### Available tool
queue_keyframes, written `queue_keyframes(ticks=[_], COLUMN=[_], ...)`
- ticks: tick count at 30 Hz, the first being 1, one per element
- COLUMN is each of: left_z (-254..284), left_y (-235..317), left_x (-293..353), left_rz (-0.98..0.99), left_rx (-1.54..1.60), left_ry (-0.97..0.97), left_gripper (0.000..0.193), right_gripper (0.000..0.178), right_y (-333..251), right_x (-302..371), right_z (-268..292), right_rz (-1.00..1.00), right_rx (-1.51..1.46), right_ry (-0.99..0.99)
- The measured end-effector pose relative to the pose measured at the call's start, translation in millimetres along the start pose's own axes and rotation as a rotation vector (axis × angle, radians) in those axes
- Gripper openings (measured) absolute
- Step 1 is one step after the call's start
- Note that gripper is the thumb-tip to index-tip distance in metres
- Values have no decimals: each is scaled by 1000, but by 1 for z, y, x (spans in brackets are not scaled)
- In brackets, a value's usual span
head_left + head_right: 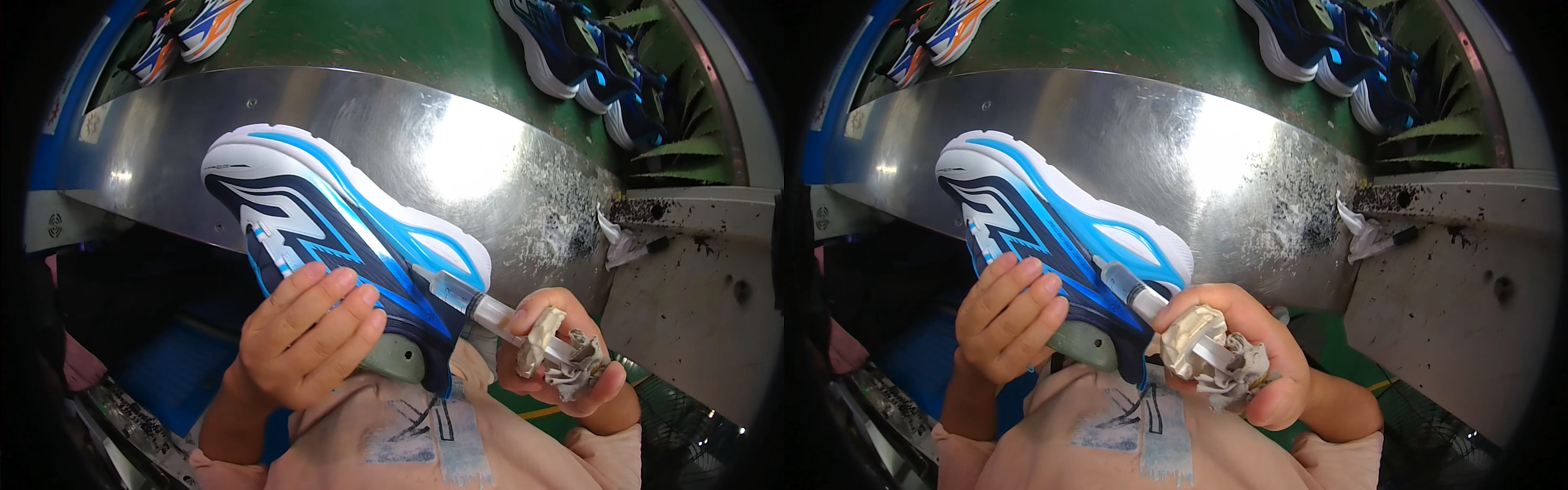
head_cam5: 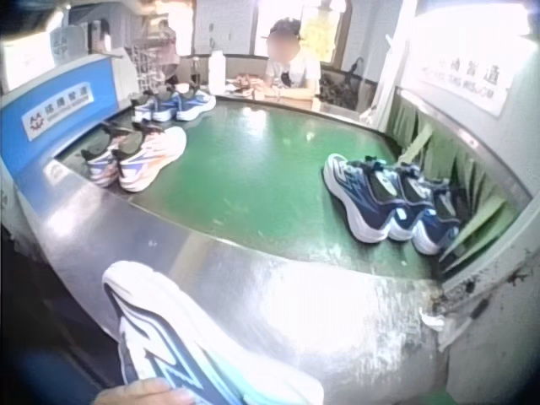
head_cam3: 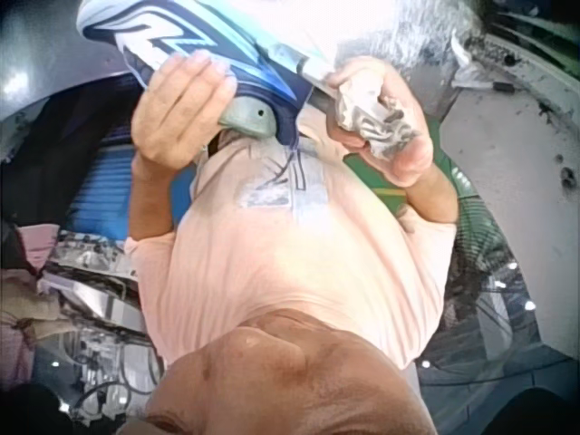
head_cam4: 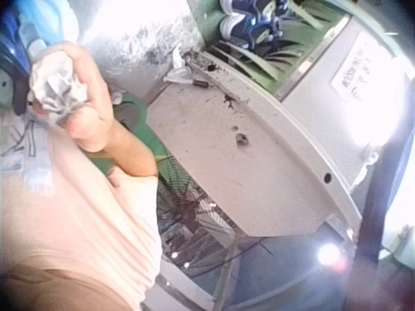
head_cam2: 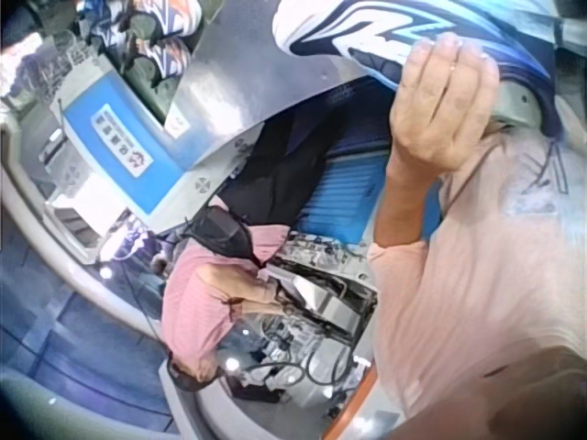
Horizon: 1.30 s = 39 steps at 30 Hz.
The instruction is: The person applies glue from a syringe to the seams of several shoes on a conveyor belt, periodically refilling the syringe from a container.
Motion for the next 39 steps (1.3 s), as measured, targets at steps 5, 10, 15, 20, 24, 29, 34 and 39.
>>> queue_keyframes(ticks=[5, 10, 15, 20, 24, 29, 34, 39], left_z=[5, 9, 6, 4, 2, -5, -15, -27], left_y=[2, 2, 2, 3, 1, 0, -4, 4], left_x=[-16, -29, -40, -55, -68, -92, -120, -145], left_rz=[61, 86, 80, 50, 42, -4, -70, -274], left_rx=[17, -10, -43, -48, -50, -85, -101, -153], left_ry=[3, -81, -146, -201, -257, -337, -443, -565], left_gripper=[17, 23, 35, 42, 45, 46, 50, 68], right_gripper=[107, 108, 108, 108, 107, 104, 96, 97], right_y=[7, 9, 19, 27, 31, 39, 44, 43], right_x=[11, 19, 20, 19, 20, 22, 18, 17], right_z=[21, 37, 62, 77, 81, 87, 84, 83], right_rz=[63, 48, 132, 169, 158, 240, 406, 444], right_rx=[-163, -258, -369, -410, -423, -391, -429, -403], right_ry=[-69, -14, -69, -91, -54, -98, -49, 94])
Point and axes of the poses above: each hand's wrist, its own x-axis away from the middle knuckle, its own z-axis out of the back of the hand, y = z × x, the point moved 6 cm from there along -x, towards the middle knuckle, and after that the axes turned 8 degrees about z, right-handed, at the moved point
